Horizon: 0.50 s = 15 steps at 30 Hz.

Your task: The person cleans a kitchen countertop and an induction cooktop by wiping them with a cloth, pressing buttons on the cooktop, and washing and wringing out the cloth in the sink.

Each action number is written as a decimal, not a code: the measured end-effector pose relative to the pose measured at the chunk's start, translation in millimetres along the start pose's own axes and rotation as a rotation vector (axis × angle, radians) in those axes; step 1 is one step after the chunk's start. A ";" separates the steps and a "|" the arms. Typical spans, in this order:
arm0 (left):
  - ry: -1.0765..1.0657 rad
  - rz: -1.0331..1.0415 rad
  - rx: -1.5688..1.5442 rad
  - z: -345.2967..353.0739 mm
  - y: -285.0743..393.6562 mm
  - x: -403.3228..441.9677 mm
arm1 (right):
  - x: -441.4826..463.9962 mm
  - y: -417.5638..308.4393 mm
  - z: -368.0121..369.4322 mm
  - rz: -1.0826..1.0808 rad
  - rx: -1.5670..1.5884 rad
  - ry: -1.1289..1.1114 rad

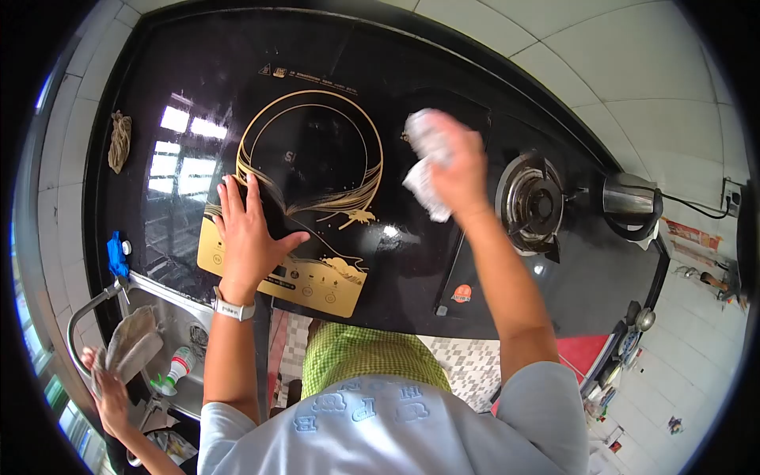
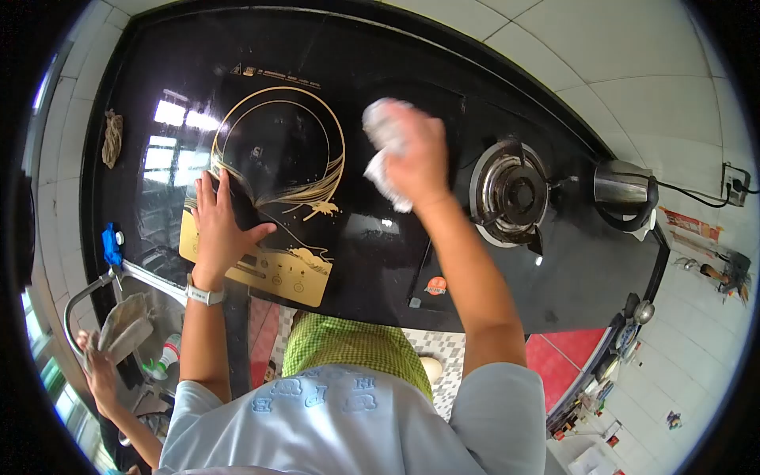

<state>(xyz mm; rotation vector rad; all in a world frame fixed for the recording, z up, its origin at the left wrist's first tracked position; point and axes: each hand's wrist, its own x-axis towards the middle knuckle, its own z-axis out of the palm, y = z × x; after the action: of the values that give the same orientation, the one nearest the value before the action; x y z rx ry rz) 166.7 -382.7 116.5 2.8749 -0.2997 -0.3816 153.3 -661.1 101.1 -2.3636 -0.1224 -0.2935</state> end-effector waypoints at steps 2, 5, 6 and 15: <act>0.088 0.090 -0.068 4.8 -13.7 4.7 | 11.1 41.5 -19.3 0.178 0.022 0.299; 0.333 0.238 -0.163 -3.9 2.9 23.7 | 52.8 57.2 -46.0 0.159 0.013 0.332; 0.299 0.228 -0.298 -6.3 13.8 35.8 | 68.9 55.5 -47.0 0.127 0.000 0.234; 0.383 0.600 -0.248 22.1 107.8 168.5 | 126.7 103.9 0.4 -0.187 -0.339 -0.397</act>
<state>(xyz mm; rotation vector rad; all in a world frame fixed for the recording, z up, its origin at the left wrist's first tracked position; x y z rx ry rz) 301.4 -528.5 83.3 2.3900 -0.9246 0.2229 294.1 -735.5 62.4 -2.7263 -0.5200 0.0801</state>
